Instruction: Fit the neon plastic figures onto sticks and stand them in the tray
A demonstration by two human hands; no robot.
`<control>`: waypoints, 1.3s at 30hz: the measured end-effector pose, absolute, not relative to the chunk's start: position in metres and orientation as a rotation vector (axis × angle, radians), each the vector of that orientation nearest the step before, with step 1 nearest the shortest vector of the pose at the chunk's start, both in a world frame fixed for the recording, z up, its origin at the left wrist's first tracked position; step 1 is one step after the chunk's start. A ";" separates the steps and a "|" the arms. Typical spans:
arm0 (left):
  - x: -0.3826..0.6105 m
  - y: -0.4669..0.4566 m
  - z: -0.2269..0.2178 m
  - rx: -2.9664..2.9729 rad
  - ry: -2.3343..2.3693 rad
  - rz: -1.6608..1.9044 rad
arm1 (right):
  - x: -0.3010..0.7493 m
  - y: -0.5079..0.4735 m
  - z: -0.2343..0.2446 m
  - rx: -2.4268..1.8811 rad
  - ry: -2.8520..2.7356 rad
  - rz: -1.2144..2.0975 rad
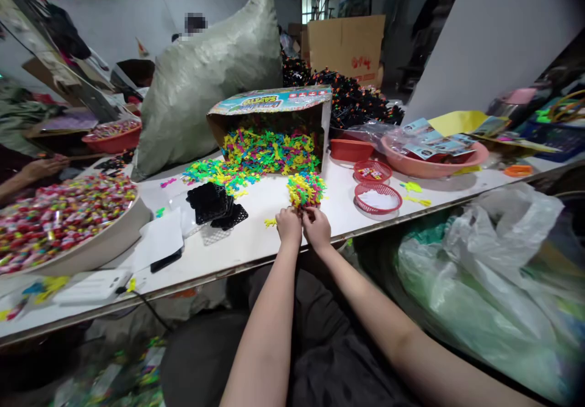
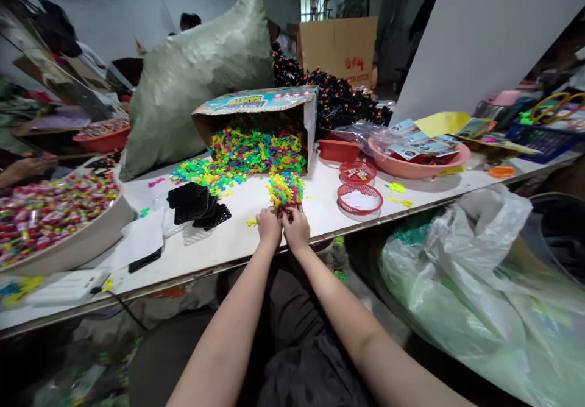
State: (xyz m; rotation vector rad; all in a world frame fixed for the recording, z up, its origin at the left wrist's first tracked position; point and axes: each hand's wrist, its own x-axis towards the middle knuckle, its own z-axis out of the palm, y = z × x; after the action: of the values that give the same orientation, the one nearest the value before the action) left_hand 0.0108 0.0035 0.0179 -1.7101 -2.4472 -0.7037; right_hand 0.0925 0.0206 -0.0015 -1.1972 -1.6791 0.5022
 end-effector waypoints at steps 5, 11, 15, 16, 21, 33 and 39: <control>0.009 0.004 0.015 -1.719 -2.464 -0.720 | 0.091 0.024 0.009 -1.215 -1.658 0.521; 0.008 0.006 0.014 -1.738 -2.482 -0.728 | 0.086 0.031 0.025 -1.276 -1.723 0.473; 0.007 0.006 0.013 -1.747 -2.472 -0.742 | 0.086 0.031 0.024 -1.314 -1.751 0.497; 0.007 0.006 0.013 -1.749 -2.469 -0.747 | 0.087 0.030 0.023 -1.314 -1.758 0.510; 0.006 0.005 0.014 -1.749 -2.463 -0.775 | 0.097 0.029 0.016 -1.298 -1.793 0.536; 0.007 0.009 0.011 -1.725 -2.434 -0.786 | 0.169 0.058 -0.001 -1.378 -1.713 0.423; 0.010 0.008 0.014 -1.708 -2.410 -0.734 | 0.177 0.060 -0.017 -1.402 -1.711 0.448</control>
State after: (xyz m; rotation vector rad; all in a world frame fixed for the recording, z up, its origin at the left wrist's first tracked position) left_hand 0.0099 0.0081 0.0137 -1.7077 -2.4100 -0.7342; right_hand 0.1771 0.0601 -0.0175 -1.4022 -1.7113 0.4482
